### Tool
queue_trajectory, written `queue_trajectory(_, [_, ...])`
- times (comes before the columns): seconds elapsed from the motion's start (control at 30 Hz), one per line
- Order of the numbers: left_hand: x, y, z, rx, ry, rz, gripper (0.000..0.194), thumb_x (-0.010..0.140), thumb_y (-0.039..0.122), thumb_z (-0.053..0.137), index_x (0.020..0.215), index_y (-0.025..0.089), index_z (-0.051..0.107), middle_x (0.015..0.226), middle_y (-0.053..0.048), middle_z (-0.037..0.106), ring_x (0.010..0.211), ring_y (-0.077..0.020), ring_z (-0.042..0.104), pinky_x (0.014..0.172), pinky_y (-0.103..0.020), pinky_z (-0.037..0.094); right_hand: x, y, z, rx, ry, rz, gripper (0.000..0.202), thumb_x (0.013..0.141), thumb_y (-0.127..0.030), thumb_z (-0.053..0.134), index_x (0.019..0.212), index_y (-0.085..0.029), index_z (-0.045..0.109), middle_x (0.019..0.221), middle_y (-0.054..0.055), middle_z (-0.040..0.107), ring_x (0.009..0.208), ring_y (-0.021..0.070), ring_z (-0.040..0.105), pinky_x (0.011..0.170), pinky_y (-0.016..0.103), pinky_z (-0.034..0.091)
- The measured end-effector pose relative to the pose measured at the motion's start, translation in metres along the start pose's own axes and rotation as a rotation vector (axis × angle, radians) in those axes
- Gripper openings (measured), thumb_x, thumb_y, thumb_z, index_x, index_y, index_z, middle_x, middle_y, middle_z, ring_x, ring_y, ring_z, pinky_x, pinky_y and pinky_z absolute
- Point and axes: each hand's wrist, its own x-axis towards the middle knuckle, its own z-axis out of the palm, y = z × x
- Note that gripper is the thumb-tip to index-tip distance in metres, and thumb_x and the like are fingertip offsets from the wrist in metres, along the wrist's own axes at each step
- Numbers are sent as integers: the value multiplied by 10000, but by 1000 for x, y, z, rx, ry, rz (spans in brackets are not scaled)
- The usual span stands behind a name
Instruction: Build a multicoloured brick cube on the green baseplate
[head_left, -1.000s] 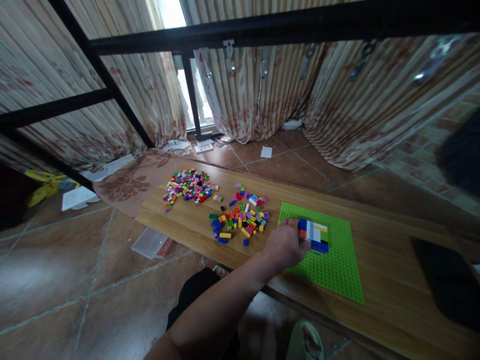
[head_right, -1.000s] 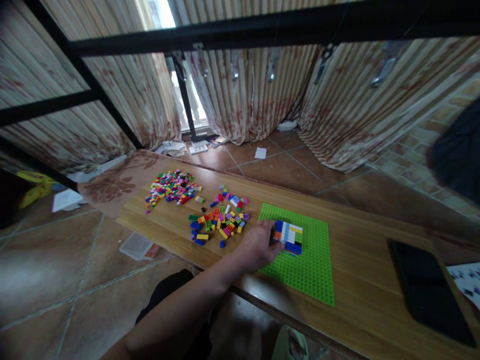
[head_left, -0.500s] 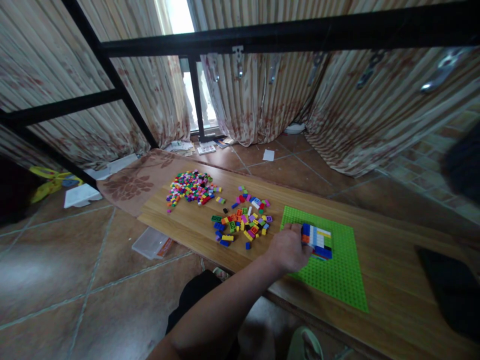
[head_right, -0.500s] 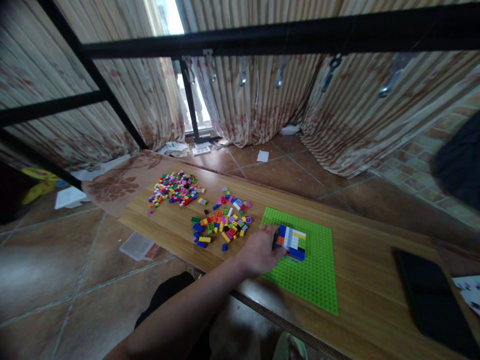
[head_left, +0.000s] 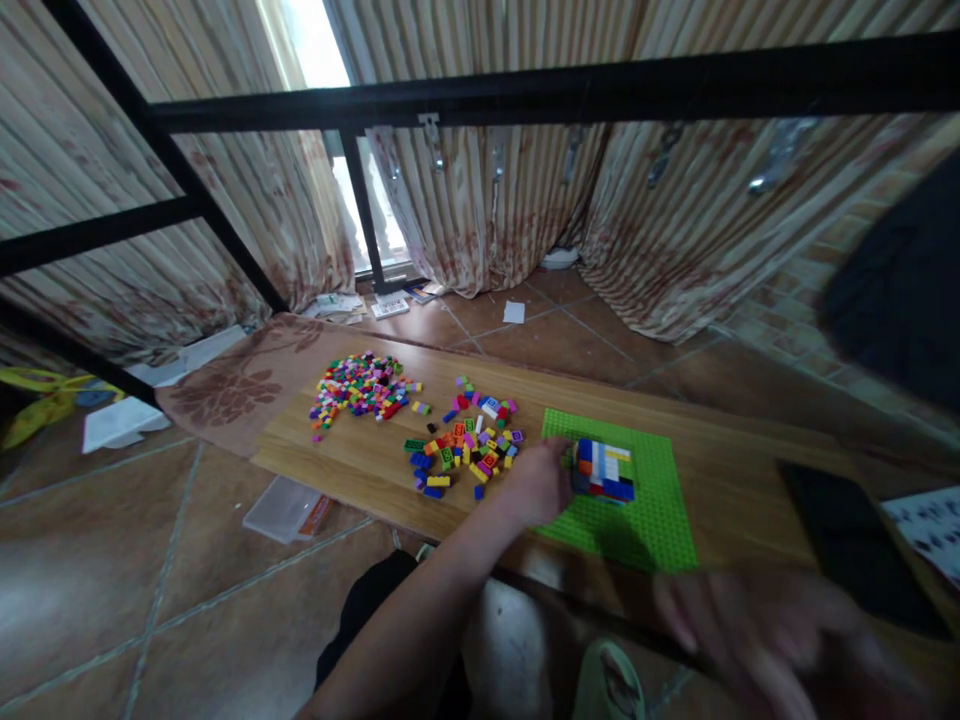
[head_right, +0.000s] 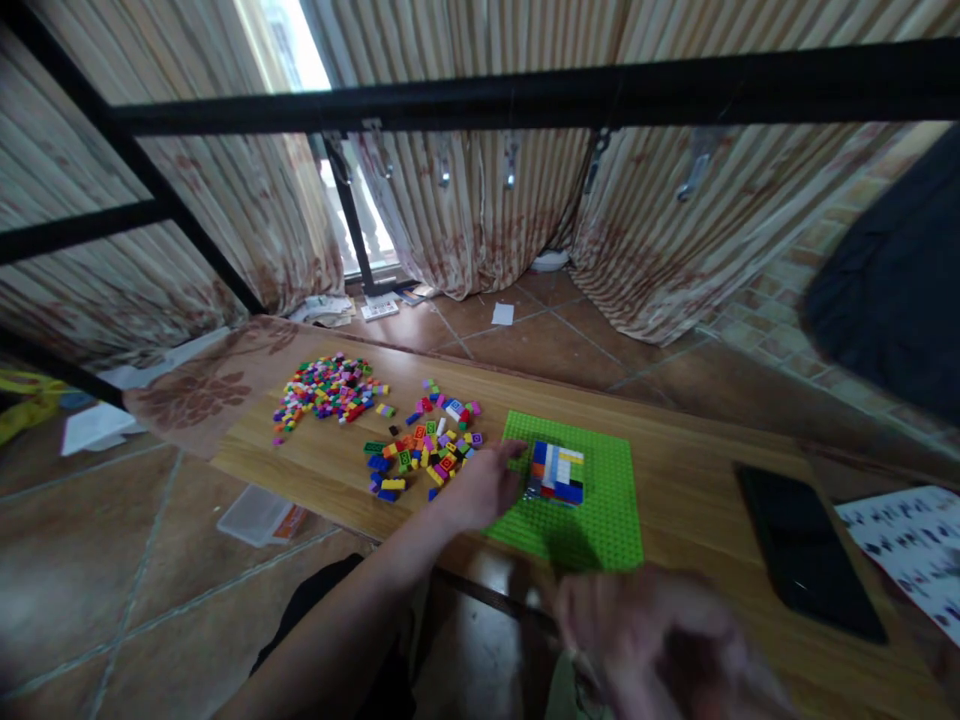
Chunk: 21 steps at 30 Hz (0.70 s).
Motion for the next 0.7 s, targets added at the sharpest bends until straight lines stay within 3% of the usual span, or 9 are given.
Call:
queue_trajectory(0.07, [2,-7,-12,-32,79,8,434,754,65,497,1169,123,609,1166,-120,671,1060,-204,626,963,-300,470,35,-10,7,151,143,29,152,797,-450,674,846,-309,701,667,-13,599,636,156,579,680,356,542])
queue_trajectory(0.17, [1,-24,-41,-111,135,40,239,791,116,483,921,123,683,913,-73,713,869,-173,646,809,-261,502,74,-10,11,274,448,114,138,683,-340,783,772,-259,715,674,-21,593,583,99,521,538,230,483])
queue_trajectory(0.23, [-5,-39,-67,-168,199,3,197,802,167,494,852,116,678,807,-42,696,774,-156,626,706,-236,487,85,-1,9,258,552,145,138,634,-311,802,711,-237,715,691,-11,598,583,98,526,483,207,459])
queue_trajectory(0.37, [-31,-68,-118,-43,305,-236,241,773,237,562,934,102,678,769,-17,676,674,-136,582,615,-219,437,87,17,4,169,593,120,162,641,-324,784,767,-235,731,756,12,642,620,118,564,486,217,473])
queue_trajectory(0.47, [-51,-85,-142,152,294,-411,243,750,173,568,945,97,692,824,-49,687,713,-147,596,624,-221,426,89,20,7,114,624,101,193,605,-326,799,762,-233,734,780,26,664,645,136,577,500,239,474])
queue_trajectory(0.57, [-59,-97,-150,286,232,-489,284,696,90,568,938,129,711,879,-58,694,741,-150,611,632,-213,425,93,20,12,40,648,123,241,554,-344,811,755,-232,737,778,12,676,616,114,552,505,233,450])
queue_trajectory(0.7, [-55,-112,-146,344,160,-462,309,633,91,615,903,190,729,875,-35,709,738,-158,623,628,-213,422,98,25,14,-37,642,136,274,539,-381,809,752,-222,742,731,3,677,594,102,531,515,233,427])
